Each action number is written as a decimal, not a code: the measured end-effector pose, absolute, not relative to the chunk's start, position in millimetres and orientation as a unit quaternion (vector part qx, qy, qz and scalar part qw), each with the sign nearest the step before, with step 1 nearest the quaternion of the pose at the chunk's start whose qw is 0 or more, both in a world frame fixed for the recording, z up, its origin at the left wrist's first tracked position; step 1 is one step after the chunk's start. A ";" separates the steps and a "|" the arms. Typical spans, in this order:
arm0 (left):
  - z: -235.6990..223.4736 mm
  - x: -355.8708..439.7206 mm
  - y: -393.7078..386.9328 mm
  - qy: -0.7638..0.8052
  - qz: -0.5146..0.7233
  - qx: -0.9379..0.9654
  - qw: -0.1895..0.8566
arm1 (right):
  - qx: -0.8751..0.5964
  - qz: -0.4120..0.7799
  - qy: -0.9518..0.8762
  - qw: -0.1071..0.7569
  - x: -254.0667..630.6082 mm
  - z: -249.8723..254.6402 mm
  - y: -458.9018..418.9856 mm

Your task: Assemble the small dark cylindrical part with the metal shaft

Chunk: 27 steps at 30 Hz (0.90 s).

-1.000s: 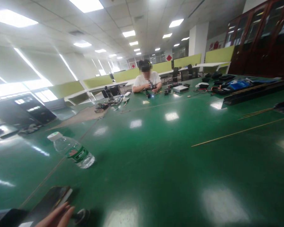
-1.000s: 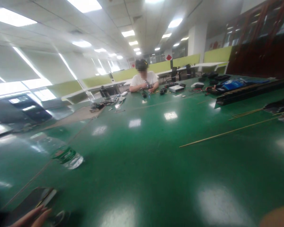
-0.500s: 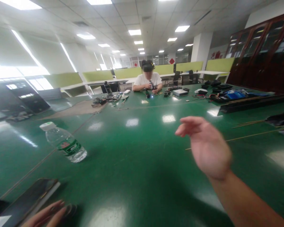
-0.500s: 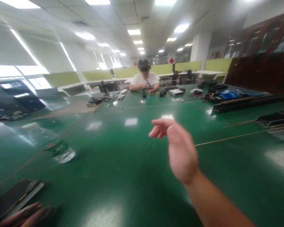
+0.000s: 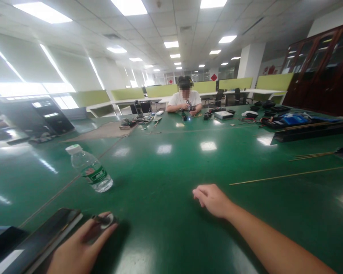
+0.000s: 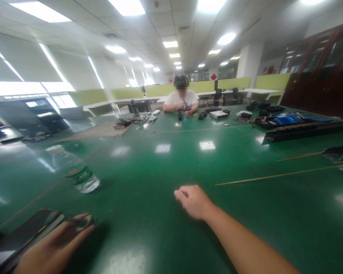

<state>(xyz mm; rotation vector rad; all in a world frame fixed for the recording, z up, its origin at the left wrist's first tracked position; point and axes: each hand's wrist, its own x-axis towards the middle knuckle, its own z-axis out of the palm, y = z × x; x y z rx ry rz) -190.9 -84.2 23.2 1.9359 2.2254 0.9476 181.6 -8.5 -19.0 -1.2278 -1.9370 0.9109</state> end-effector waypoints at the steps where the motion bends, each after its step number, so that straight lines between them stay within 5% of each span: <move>1: 25.4 -182.2 -71.5 0.716 0.312 0.622 0.054 | -0.472 0.343 -0.745 0.323 181.0 -19.2 -8.8; 8: 46.1 -51.3 7.6 0.512 0.354 0.733 0.275 | -0.487 0.351 -0.736 0.313 180.1 -21.4 -10.4; 17: -5.2 -6.5 11.7 0.422 0.301 0.808 0.281 | -0.492 0.357 -0.737 0.297 198.6 -29.1 -4.3; 27: -6.4 -8.4 22.1 0.402 0.304 0.819 0.272 | -0.486 0.375 -0.709 0.348 202.0 -27.9 -2.9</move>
